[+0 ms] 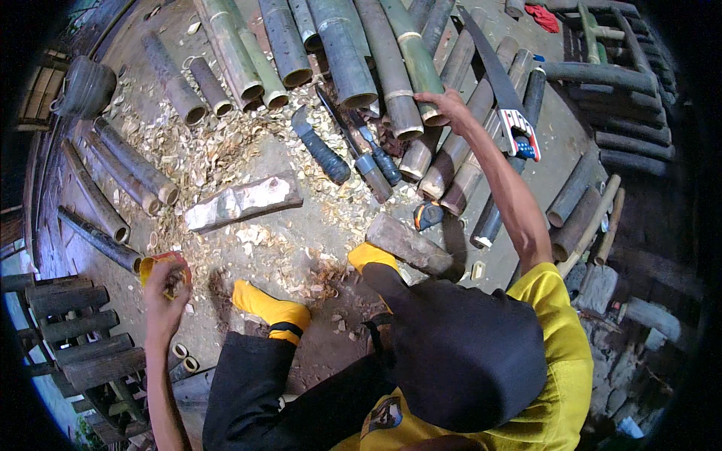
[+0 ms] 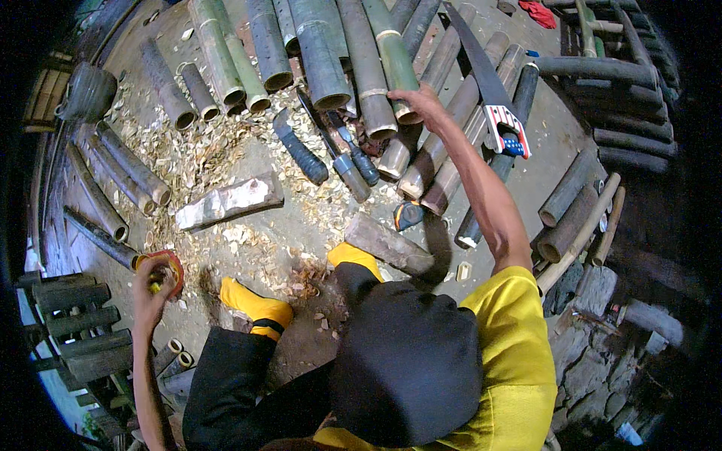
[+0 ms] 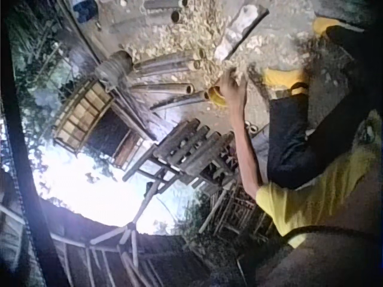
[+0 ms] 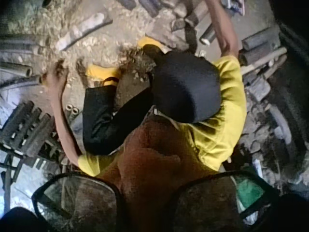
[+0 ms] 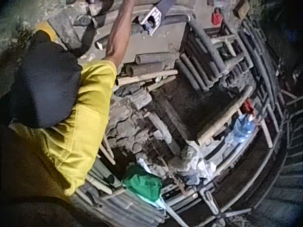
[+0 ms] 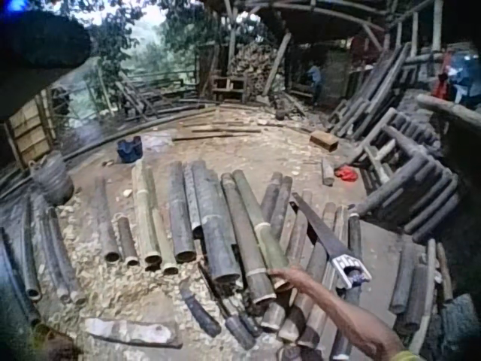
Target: The person measures a bamboo pole with a tape measure, cuts a notch into it using a machete, and carves a hole into a pole using a small tool by hand.
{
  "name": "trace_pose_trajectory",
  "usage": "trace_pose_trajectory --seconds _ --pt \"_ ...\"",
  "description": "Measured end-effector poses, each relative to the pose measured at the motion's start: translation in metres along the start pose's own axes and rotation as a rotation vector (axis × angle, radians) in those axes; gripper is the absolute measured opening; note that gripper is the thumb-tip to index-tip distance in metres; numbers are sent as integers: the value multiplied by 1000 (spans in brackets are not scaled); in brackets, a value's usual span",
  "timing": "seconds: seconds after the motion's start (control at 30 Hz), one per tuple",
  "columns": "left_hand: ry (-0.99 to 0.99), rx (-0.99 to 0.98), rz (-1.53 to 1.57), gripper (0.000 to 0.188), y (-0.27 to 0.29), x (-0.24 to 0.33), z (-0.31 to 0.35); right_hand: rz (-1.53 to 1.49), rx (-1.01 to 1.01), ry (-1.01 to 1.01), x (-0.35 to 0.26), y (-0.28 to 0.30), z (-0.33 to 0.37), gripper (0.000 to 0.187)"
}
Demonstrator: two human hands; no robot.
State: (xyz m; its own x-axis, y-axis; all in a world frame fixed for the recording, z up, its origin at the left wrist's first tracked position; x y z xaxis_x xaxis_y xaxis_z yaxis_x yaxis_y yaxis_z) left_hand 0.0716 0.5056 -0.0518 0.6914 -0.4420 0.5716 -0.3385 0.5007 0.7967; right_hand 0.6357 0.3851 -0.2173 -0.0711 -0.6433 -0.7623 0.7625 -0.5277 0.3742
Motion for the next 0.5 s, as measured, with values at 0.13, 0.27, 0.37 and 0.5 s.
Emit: trace_pose_trajectory --seconds 0.13,0.27,0.37,0.5 --pt "-203 -157 -60 43 -90 14 -70 382 375 457 -43 16 44 63" --pt "-142 21 -336 67 -126 -36 -124 705 434 824 -70 -47 141 56" --pt "-77 -106 -460 76 -161 -52 -149 635 403 704 -36 -48 143 60" --pt "-22 -346 -344 84 -185 -91 -154 339 353 462 12 -52 118 62"
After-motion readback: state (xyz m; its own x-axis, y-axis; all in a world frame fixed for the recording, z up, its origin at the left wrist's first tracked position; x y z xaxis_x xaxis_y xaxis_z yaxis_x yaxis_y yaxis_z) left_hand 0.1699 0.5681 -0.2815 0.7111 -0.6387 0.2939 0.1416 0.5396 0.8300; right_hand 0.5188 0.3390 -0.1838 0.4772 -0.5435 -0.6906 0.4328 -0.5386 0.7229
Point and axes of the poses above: each hand's wrist, its own z-axis away from the middle knuckle, its own y-axis out of the back of the hand, x = y × z, the point moved 10 cm from there along -z, towards the middle knuckle, and after that the axes turned 8 degrees about -y, right-handed, at the moved point
